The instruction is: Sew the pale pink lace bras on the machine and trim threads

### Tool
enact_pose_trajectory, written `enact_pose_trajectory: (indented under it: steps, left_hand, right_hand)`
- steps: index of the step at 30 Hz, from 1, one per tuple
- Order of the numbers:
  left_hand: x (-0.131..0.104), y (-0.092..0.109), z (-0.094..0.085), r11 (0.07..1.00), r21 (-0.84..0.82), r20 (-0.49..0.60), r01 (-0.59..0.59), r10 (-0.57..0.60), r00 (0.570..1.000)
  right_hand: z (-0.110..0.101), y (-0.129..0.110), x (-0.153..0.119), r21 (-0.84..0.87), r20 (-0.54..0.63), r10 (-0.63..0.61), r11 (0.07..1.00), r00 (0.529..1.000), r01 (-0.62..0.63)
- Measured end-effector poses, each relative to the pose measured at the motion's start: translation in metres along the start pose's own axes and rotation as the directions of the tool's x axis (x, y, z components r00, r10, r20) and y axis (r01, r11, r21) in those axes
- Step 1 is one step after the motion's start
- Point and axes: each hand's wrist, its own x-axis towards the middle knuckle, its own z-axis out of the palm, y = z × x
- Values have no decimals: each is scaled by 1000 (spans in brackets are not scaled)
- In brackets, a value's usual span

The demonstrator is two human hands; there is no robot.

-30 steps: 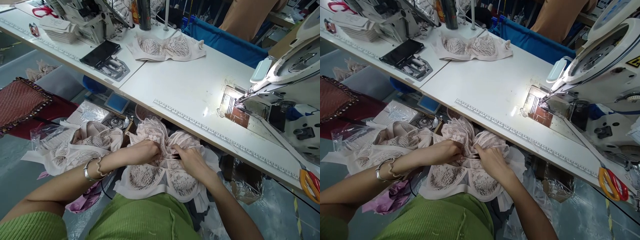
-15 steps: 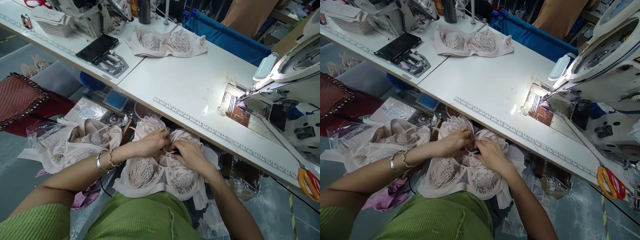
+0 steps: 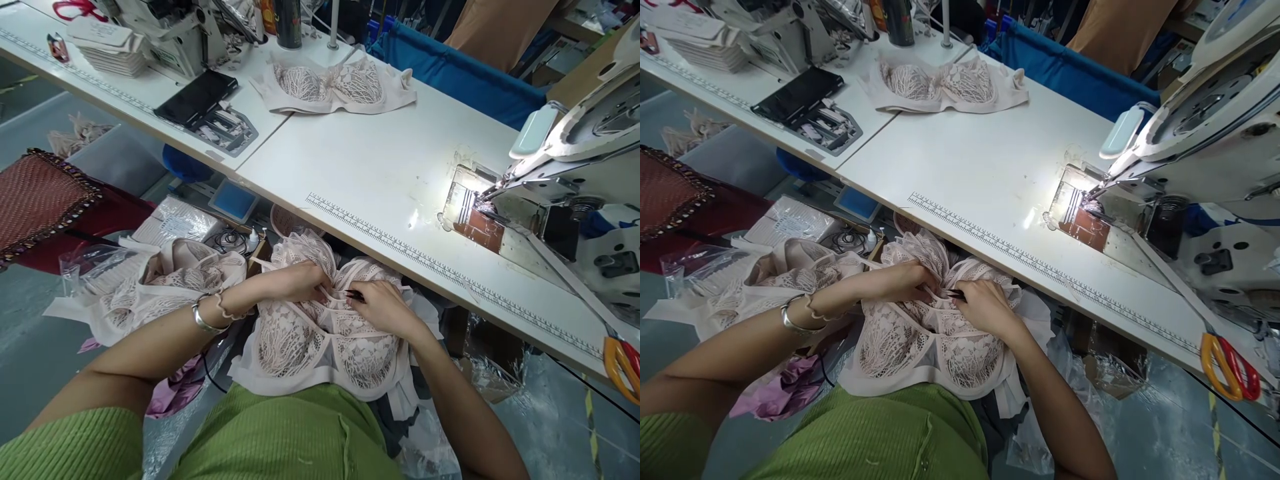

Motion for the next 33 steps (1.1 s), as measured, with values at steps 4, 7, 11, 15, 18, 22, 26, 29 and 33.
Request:
enact_pose_trajectory:
  steps: [4, 7, 11, 15, 18, 22, 26, 29, 33]
  left_hand:
    - [-3, 7, -5, 999, 42, 31, 3, -4, 1000]
    - [-5, 13, -5, 995, 100, 46, -12, 7, 999]
    - [-6, 11, -1, 986, 167, 9, 20, -21, 1000]
    - [-6, 5, 3, 983, 183, -39, 34, -27, 999]
    - [-3, 5, 8, 975, 205, -115, 80, -57, 992]
    - [6, 7, 17, 968, 238, -167, 78, -38, 985]
    - [11, 7, 19, 960, 276, -203, 40, 18, 979]
    - [8, 4, 19, 953, 302, -224, -19, 90, 970]
    - [-2, 3, 21, 961, 162, -152, -222, 247, 957]
  right_hand:
    - [5, -7, -2, 4, 34, 30, 1000, 999, -30]
    - [8, -11, -4, -23, 76, 1, 1000, 997, 1]
    - [9, -9, -9, -43, 58, 48, 998, 997, -45]
    - [6, -5, -9, 1, -56, 40, 999, 998, -40]
    - [5, -7, -5, -65, -72, 72, 995, 995, -76]
    - [6, -7, 5, -236, -71, 15, 971, 997, -31]
    - [4, -1, 11, -303, -111, -121, 949, 986, 82]
    - [-1, 1, 10, -296, -100, -228, 936, 969, 190]
    - [-6, -1, 4, -224, 46, -168, 959, 985, 174]
